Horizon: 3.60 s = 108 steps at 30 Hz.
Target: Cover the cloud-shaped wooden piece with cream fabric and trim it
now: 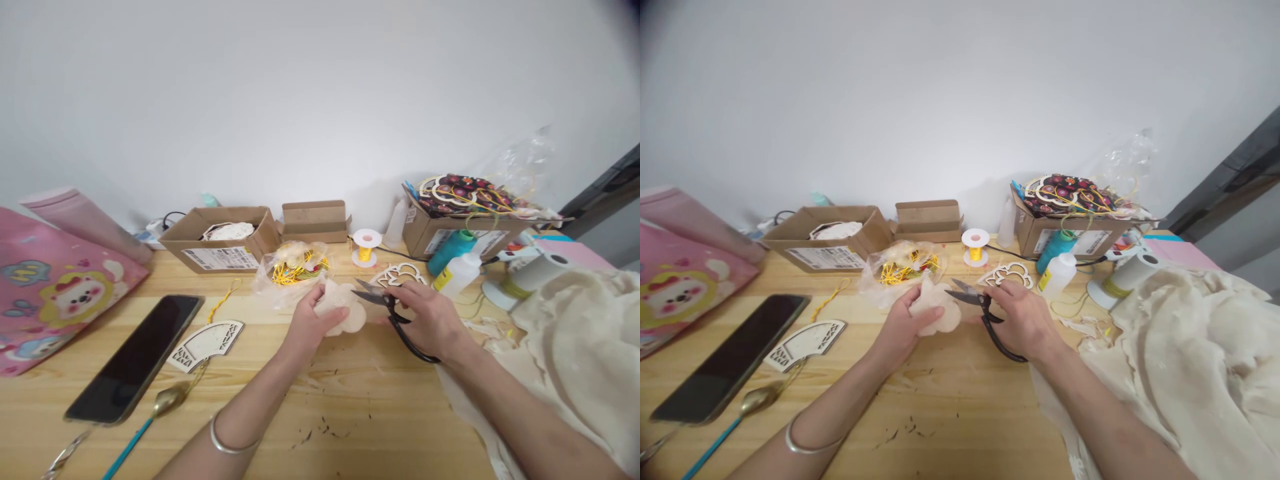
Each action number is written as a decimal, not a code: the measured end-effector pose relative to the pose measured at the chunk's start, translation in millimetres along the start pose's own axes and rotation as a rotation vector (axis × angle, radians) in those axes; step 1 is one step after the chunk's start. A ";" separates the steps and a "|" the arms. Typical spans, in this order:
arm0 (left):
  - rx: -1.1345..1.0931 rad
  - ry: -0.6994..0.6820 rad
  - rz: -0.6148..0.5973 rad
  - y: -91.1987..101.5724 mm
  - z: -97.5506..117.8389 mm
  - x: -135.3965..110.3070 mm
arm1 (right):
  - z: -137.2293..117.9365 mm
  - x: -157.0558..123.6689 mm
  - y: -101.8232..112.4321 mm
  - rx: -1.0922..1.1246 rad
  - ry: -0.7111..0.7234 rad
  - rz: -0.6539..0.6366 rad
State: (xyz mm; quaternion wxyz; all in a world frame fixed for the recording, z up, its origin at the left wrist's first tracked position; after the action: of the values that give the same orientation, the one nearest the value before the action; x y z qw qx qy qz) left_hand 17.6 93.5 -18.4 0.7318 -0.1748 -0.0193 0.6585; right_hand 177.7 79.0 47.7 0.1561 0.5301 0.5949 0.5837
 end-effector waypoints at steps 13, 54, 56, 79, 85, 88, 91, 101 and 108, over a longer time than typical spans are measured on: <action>0.001 0.023 -0.008 -2.2 -0.8 -2.2 | -3.2 0.6 15.5 -0.290 -0.033 0.147; 0.343 0.065 -0.063 -17.7 0.4 -11.1 | 26.8 -1.8 32.9 0.450 -0.217 0.411; 0.346 0.062 -0.061 -17.3 1.1 -10.4 | 22.4 0.9 23.0 0.547 -0.190 0.345; 0.448 -0.005 -0.049 -16.2 7.2 -7.5 | 24.7 -0.8 15.4 0.576 -0.259 0.373; 0.420 0.016 -0.049 -13.8 3.2 -7.9 | 31.6 -1.4 13.5 0.454 -0.298 0.358; 0.402 0.005 -0.037 -12.3 4.3 -7.8 | 37.2 -3.0 4.9 0.394 -0.341 0.306; 0.354 0.023 -0.045 -11.0 2.3 -6.7 | 42.7 -5.2 1.5 0.467 -0.382 0.305; 0.409 0.052 -0.211 -29.8 -4.2 -11.4 | 7.1 -1.5 -33.8 1.056 -0.432 0.053; 0.261 0.044 -0.111 -17.9 -0.8 -7.5 | 14.7 -8.5 -45.8 1.256 -0.549 0.114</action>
State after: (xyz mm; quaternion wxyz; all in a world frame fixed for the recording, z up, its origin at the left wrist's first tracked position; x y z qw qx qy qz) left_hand 34.0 84.7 -12.6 0.7837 -0.0909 0.0728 0.6101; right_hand 172.3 91.1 0.6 -0.0667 0.6793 0.7305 -0.0200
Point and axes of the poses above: each hand's wrist, its own x-axis towards the middle knuckle, its own y-axis out of the back of the hand, z = x × y, the point moved 10 cm from there along x, towards the middle knuckle, and after that the axes turned 3 degrees about y, right-handed, at the moved point
